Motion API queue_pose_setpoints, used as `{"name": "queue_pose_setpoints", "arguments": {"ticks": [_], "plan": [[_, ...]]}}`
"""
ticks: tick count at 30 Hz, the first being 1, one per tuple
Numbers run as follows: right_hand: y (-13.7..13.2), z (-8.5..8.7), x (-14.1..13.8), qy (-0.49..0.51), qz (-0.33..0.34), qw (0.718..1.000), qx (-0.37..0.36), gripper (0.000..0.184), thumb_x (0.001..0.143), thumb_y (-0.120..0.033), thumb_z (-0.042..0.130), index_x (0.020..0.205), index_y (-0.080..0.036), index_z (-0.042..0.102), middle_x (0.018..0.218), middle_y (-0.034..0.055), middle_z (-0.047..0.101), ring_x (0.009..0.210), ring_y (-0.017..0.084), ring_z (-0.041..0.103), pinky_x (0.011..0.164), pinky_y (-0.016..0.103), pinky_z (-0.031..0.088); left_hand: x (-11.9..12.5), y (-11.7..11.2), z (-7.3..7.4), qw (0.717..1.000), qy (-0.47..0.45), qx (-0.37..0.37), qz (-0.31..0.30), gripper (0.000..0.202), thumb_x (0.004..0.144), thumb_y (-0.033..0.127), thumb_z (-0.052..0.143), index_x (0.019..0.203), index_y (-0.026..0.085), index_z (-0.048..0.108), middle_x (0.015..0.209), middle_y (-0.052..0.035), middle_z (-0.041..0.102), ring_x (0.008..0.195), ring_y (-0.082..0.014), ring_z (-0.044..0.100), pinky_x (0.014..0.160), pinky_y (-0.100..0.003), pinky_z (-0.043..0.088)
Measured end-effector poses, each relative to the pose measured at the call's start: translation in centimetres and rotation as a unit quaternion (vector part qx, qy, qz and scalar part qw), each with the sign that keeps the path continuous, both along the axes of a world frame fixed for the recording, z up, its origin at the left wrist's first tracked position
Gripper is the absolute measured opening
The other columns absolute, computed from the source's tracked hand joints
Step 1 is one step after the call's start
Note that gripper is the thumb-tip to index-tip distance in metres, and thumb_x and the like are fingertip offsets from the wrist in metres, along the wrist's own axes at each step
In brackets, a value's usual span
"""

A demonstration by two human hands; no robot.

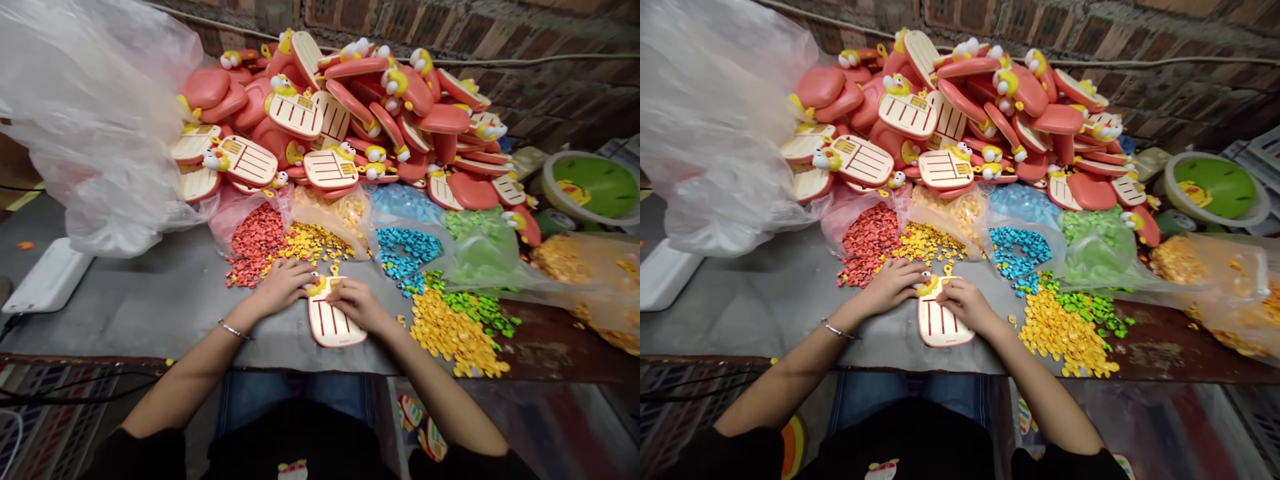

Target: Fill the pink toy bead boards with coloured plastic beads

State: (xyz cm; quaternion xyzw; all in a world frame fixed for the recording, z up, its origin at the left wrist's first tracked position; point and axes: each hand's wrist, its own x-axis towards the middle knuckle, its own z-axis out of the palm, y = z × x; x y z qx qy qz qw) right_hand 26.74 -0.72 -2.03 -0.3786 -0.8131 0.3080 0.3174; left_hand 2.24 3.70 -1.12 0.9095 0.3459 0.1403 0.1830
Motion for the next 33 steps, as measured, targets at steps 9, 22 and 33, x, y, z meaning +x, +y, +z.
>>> {"name": "queue_pose_setpoints", "arguments": {"ticks": [9, 22, 33], "plan": [[-0.1, 2.2, -2.3, -0.022, 0.137, 0.988, -0.071, 0.021, 0.092, -0.033, 0.062, 0.076, -0.021, 0.069, 0.074, 0.0029, 0.068, 0.075, 0.018, 0.062, 0.075, 0.033, 0.046, -0.2, 0.0, 0.5, 1.000, 0.019, -0.010, 0.008, 0.030, 0.092, 0.030, 0.062, 0.122, 0.032, 0.064, 0.136, -0.0017, 0.061, 0.115, -0.0227, 0.052, 0.092, -0.040, 0.034], [14.1, 4.5, -16.1, -0.210, 0.079, 0.972, 0.063, 0.046, 0.080, -0.030, 0.074, 0.121, -0.013, 0.062, 0.133, 0.0187, 0.051, 0.127, 0.033, 0.045, 0.107, 0.048, 0.037, 0.1, -0.5, 1.0, 0.999, 0.034, -0.023, -0.009, 0.030, 0.096, 0.027, 0.054, 0.125, 0.024, 0.060, 0.136, -0.0071, 0.059, 0.131, -0.0286, 0.045, 0.108, -0.048, 0.033], [17.5, 1.7, -19.9, -0.303, 0.019, 0.946, 0.118, 0.042, 0.089, -0.032, 0.063, 0.128, -0.018, 0.059, 0.132, 0.0175, 0.052, 0.121, 0.035, 0.045, 0.098, 0.051, 0.041, 0.1, -0.7, 1.5, 0.998, 0.056, -0.008, -0.026, 0.033, 0.094, 0.024, 0.057, 0.128, 0.020, 0.056, 0.139, -0.0098, 0.055, 0.133, -0.0287, 0.041, 0.110, -0.048, 0.034]]}}
